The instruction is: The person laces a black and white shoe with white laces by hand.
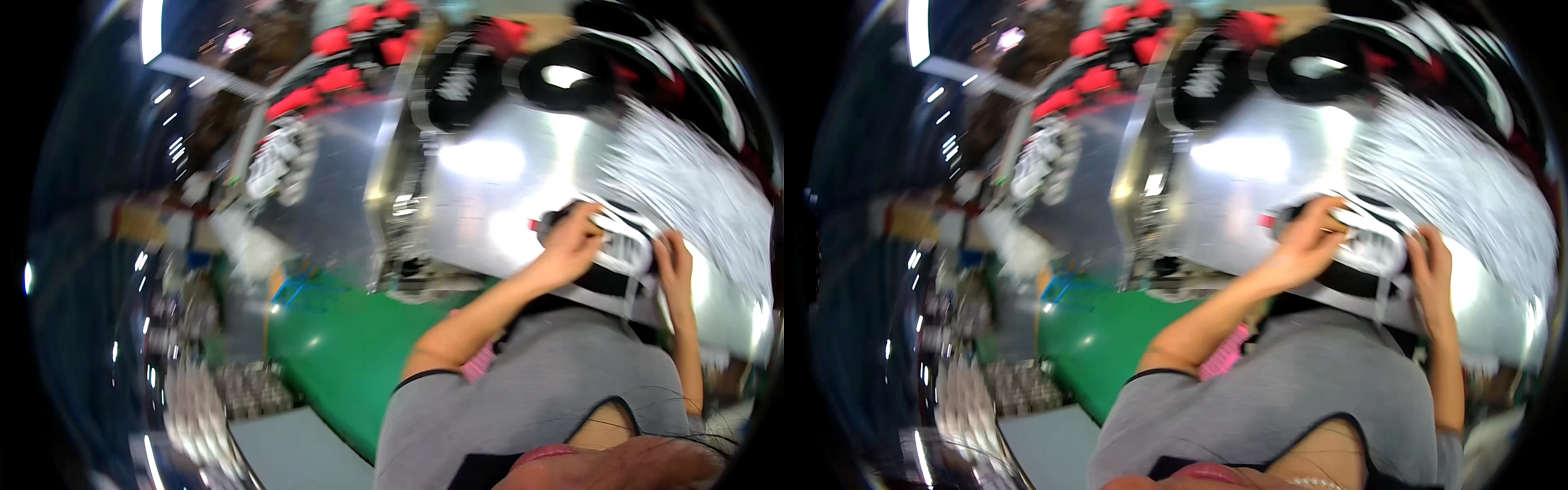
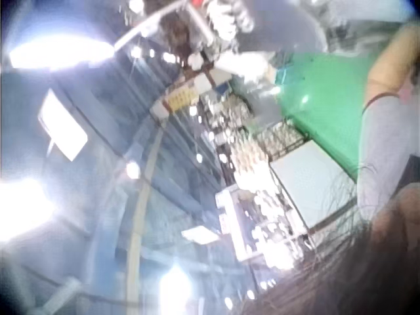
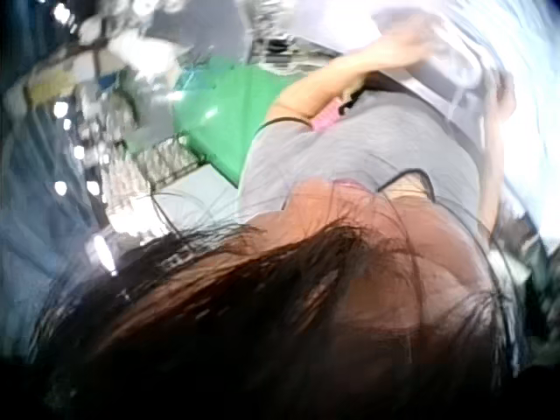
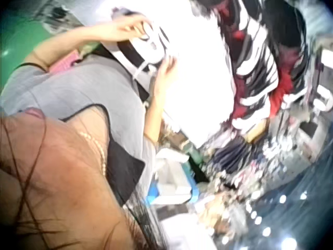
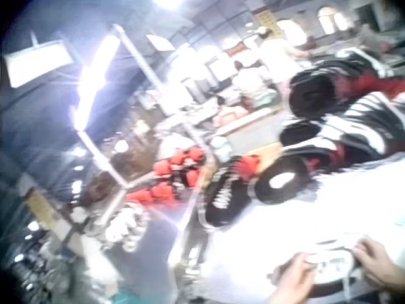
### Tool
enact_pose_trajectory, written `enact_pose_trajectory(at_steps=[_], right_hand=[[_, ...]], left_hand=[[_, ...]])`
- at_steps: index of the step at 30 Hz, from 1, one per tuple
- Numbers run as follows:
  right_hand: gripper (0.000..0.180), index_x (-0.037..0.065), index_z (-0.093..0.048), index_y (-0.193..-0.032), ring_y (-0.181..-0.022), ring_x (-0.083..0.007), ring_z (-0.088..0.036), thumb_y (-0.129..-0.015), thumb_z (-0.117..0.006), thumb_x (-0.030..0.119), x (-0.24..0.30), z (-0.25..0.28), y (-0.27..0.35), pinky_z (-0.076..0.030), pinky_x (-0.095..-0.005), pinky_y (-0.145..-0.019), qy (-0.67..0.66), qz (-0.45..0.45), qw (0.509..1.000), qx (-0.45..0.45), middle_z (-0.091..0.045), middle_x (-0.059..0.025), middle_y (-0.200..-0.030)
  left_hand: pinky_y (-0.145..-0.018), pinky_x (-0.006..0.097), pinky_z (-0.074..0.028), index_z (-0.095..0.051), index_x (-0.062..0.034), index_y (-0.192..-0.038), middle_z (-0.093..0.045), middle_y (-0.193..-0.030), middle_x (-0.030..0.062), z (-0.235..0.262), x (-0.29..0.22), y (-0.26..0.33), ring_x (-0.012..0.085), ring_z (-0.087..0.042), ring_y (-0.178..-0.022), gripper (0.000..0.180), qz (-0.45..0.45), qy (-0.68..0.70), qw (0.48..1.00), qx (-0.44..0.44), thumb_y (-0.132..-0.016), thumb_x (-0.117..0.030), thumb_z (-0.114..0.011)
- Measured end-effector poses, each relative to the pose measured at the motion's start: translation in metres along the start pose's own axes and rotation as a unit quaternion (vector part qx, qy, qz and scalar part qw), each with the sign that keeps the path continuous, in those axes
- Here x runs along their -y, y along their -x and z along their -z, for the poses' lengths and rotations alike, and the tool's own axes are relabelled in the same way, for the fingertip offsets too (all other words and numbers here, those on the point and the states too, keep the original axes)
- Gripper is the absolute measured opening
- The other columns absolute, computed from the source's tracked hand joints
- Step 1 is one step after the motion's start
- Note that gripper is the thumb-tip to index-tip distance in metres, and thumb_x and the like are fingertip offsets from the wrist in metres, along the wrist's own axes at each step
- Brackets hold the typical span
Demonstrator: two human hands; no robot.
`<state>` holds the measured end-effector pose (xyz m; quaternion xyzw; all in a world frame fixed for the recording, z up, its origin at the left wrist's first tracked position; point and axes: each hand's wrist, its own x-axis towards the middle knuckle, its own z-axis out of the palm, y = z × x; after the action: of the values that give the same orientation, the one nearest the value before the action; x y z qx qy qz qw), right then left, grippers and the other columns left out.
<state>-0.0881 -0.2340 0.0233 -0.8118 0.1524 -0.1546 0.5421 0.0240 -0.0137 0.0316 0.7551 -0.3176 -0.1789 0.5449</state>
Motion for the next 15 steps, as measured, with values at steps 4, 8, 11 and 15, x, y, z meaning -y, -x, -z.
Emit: enact_pose_trajectory(at_steps=[4, 8, 11, 15], right_hand=[[0.018, 0.0, -0.064, -0.099, -0.073, -0.0169, -0.063, -0.091, -0.065, 0.016, 0.024, 0.011, 0.026, -0.049, -0.03, -0.065, 0.034, -0.031, 0.998, 0.053, -0.066, -0.008, -0.085], [0.018, 0.005, -0.063, -0.091, -0.066, -0.0242, -0.064, -0.081, -0.073, 0.016, 0.021, -0.002, 0.044, -0.048, -0.0335, -0.058, 0.166, 0.104, 0.979, 0.051, -0.062, -0.0088, -0.077], [0.015, 0.005, -0.062, -0.088, -0.064, -0.0232, -0.063, -0.079, -0.072, 0.013, 0.012, -0.005, 0.047, -0.047, -0.0341, -0.056, 0.144, 0.085, 0.985, 0.031, -0.061, -0.0073, -0.076], [0.011, 0.003, -0.063, -0.085, -0.06, -0.0197, -0.059, -0.08, -0.068, 0.012, 0.023, 0.003, 0.054, -0.046, -0.0327, -0.056, 0.038, 0.014, 0.997, 0.072, -0.06, -0.0069, -0.071]], left_hand=[[-0.096, 0.045, -0.043, -0.056, -0.0002, -0.121, -0.06, -0.115, 0.0186, 0.004, -0.053, 0.035, 0.039, -0.056, -0.109, 0.048, -0.102, -0.28, 0.953, -0.052, -0.081, -0.017, -0.076], [-0.078, 0.042, -0.046, -0.064, -0.0031, -0.095, -0.063, -0.09, 0.0116, -0.025, -0.044, 0.029, 0.0311, -0.061, -0.087, 0.025, -0.096, -0.316, 0.943, -0.039, -0.076, -0.011, -0.077], [-0.073, 0.039, -0.048, -0.063, -0.0028, -0.091, -0.063, -0.086, 0.011, -0.037, -0.042, 0.017, 0.0315, -0.061, -0.08, 0.021, -0.093, -0.297, 0.95, -0.028, -0.077, -0.01, -0.077], [-0.071, 0.039, -0.047, -0.062, -0.0024, -0.088, -0.063, -0.084, 0.0106, -0.036, -0.037, 0.017, 0.0304, -0.061, -0.078, 0.018, -0.124, -0.274, 0.953, -0.041, -0.078, -0.01, -0.075]])
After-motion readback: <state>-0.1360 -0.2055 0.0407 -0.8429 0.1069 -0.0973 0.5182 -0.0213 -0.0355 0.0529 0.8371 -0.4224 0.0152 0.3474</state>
